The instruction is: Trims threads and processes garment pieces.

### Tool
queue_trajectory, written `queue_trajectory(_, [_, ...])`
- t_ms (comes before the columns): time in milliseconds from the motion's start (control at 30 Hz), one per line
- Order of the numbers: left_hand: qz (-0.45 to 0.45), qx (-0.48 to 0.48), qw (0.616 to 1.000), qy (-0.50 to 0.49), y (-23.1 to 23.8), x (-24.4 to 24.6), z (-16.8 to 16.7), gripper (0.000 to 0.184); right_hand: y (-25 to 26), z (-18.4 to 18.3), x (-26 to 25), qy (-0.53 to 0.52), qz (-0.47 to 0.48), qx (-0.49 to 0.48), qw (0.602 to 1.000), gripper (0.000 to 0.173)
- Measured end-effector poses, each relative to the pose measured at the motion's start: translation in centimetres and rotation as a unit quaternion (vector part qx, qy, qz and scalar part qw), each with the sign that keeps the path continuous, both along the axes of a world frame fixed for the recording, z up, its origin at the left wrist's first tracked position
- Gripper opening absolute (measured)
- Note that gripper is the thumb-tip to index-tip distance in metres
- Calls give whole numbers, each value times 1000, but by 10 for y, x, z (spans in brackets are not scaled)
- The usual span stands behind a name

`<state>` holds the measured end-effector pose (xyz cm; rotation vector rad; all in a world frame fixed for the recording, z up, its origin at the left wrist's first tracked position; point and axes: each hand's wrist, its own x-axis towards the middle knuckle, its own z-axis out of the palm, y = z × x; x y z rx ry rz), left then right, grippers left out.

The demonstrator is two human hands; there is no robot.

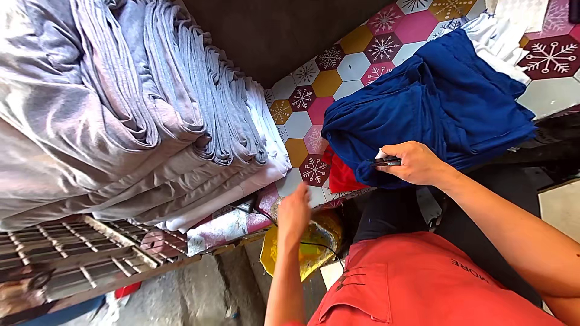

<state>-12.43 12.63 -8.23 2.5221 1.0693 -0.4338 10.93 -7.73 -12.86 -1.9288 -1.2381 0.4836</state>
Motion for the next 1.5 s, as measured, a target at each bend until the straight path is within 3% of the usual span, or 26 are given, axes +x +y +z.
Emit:
queue_trajectory(33, [19,9,989,144,11,-9,4,29,-2,2,1,18,1,4,1000,12])
queue_trajectory(67, [35,9,976,215,17,-13,6,34,-2,5,1,32,5,9,999,12])
queue_trajectory(100, [41,8,982,182,16,-16,6,38,-2,5,1,41,9,16,999,11])
queue_trajectory(167, [39,-22,995,-94,-1,-11,-2,41,0,5,-1,51,12,33,998,10])
queue_trajectory(233, [32,-148,918,-367,-28,13,-22,45,0,4,-6,54,20,46,997,9])
queue_trajectory(267, [31,-230,871,-434,-41,29,-27,49,0,4,-7,56,22,53,997,8])
queue_trajectory(333, [70,-358,803,-471,-63,52,-27,45,-1,5,-12,67,1,71,995,6])
queue_trajectory(433, [149,-403,768,-475,-79,68,-24,38,-7,11,-26,75,-102,119,985,14])
queue_trajectory(500, [161,-388,762,-493,-83,69,-22,39,-10,16,-40,106,-169,145,969,9])
queue_trajectory(600, [144,-342,776,-510,-88,68,-19,39,-11,19,-56,160,-185,146,959,7])
queue_trajectory(700, [48,-198,824,-528,-91,67,-25,31,-6,16,-60,110,-184,136,967,8])
queue_trajectory(767, [-10,-118,832,-542,-90,66,-30,25,-3,13,-62,46,-180,134,973,9])
queue_trajectory(833, [5,-154,833,-531,-89,65,-28,24,-2,11,-65,41,-173,147,973,11])
queue_trajectory(967, [139,-360,788,-480,-77,64,-17,29,-9,15,-63,205,-137,183,952,2])
queue_trajectory(1033, [181,-411,758,-474,-73,65,-16,28,-15,9,-54,145,-125,169,967,14])
queue_trajectory(1133, [196,-431,741,-475,-71,65,-15,26,-22,0,-45,13,-103,129,986,37])
queue_trajectory(1300, [203,-442,734,-473,-72,65,-12,24,-15,-11,-51,-196,-115,212,951,35])
queue_trajectory(1500, [214,-455,724,-473,-72,66,-12,24,-12,-14,-56,-232,-120,233,937,33])
